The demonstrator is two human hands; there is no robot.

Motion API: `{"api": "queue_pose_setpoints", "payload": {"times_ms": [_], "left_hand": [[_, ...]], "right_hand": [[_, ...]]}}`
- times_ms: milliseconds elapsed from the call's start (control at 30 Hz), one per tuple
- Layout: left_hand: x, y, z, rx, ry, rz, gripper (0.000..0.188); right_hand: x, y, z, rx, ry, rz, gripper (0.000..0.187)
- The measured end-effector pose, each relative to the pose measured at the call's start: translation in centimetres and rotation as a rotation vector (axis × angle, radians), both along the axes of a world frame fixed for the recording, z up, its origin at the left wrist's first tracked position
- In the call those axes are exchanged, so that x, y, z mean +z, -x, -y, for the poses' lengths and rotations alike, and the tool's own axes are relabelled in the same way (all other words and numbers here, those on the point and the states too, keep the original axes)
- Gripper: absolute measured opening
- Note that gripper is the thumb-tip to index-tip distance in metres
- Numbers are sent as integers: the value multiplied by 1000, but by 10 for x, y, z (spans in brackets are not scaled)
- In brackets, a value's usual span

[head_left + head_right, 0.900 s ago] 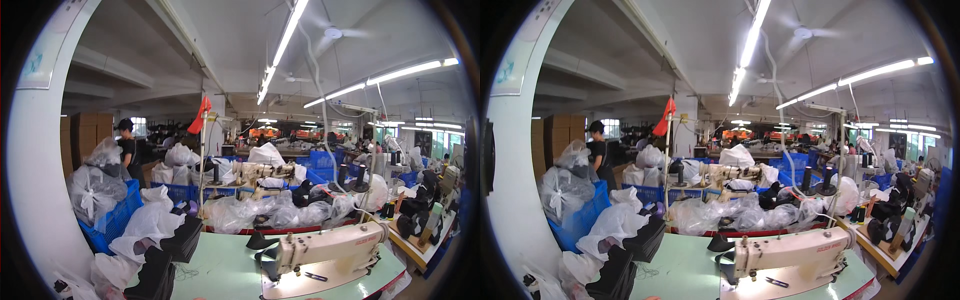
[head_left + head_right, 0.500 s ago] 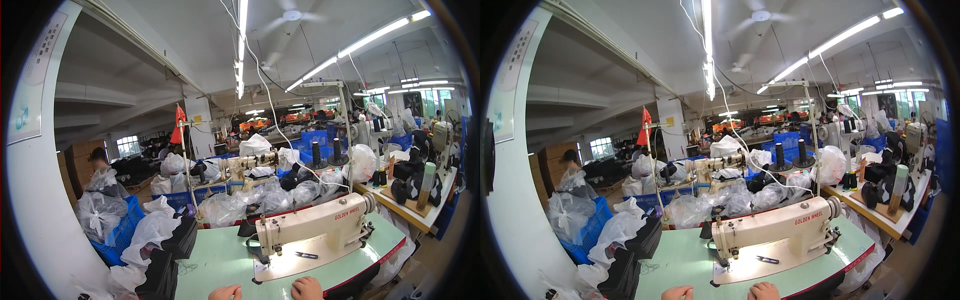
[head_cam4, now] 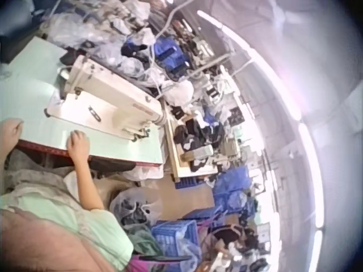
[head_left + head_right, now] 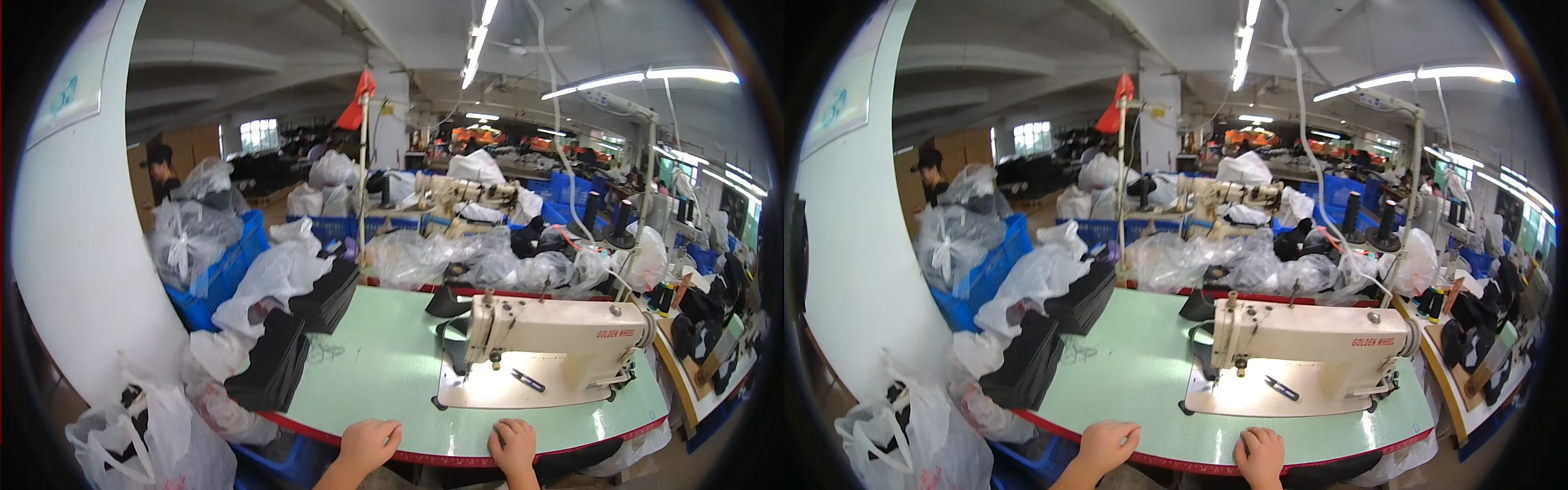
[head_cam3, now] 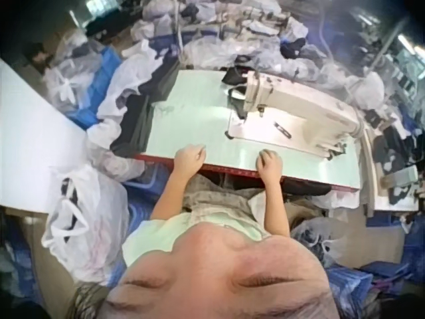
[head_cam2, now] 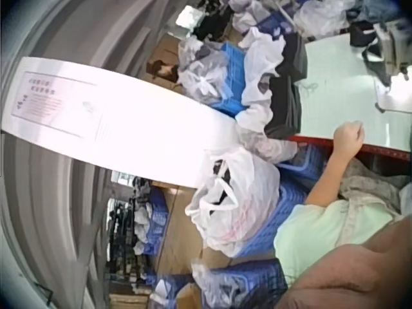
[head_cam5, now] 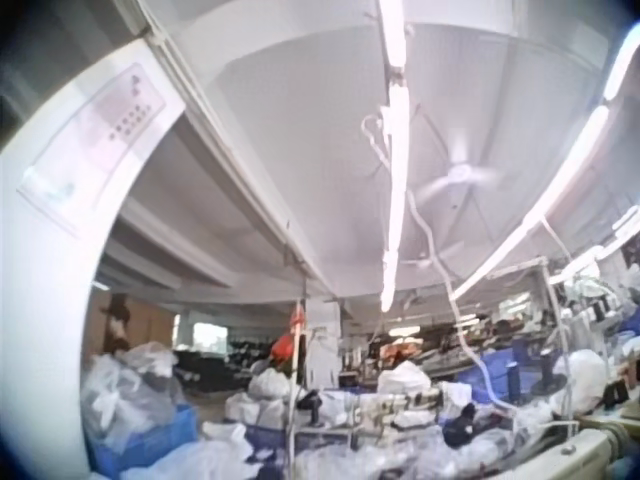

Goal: The person stitches black fabric pieces one at a time using a sewing machine and trims thread with snips.

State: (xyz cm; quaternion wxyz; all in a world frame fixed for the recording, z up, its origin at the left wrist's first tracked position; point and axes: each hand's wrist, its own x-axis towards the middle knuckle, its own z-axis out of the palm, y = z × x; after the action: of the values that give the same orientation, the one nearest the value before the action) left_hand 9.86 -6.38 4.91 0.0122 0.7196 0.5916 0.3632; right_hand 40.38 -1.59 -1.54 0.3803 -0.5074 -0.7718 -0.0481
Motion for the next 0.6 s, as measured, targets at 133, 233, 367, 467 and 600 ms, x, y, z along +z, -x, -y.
{"api": "queue_pose_setpoints", "payload": {"times_ms": [133, 233, 367, 467, 600], "left_hand": [[-13, 3, -5, -49, 18, -40, 12], [-15, 5, -5, -48, 18, -15, 12], [-15, 9, -7, -34, 6, 24, 11], [-16, 15, -5, -17, 24, 3, 11], [-16, 32, -7, 61, 19, -14, 11]], "right_hand": [[-3, 0, -5, 1, 42, 27, 18], [-3, 0, -5, -26, 22, 17, 19], [-2, -2, -8, -12, 67, 32, 21], [-3, -1, -7, -15, 94, 33, 21], [-3, 0, -6, -16, 64, 41, 21]]}}
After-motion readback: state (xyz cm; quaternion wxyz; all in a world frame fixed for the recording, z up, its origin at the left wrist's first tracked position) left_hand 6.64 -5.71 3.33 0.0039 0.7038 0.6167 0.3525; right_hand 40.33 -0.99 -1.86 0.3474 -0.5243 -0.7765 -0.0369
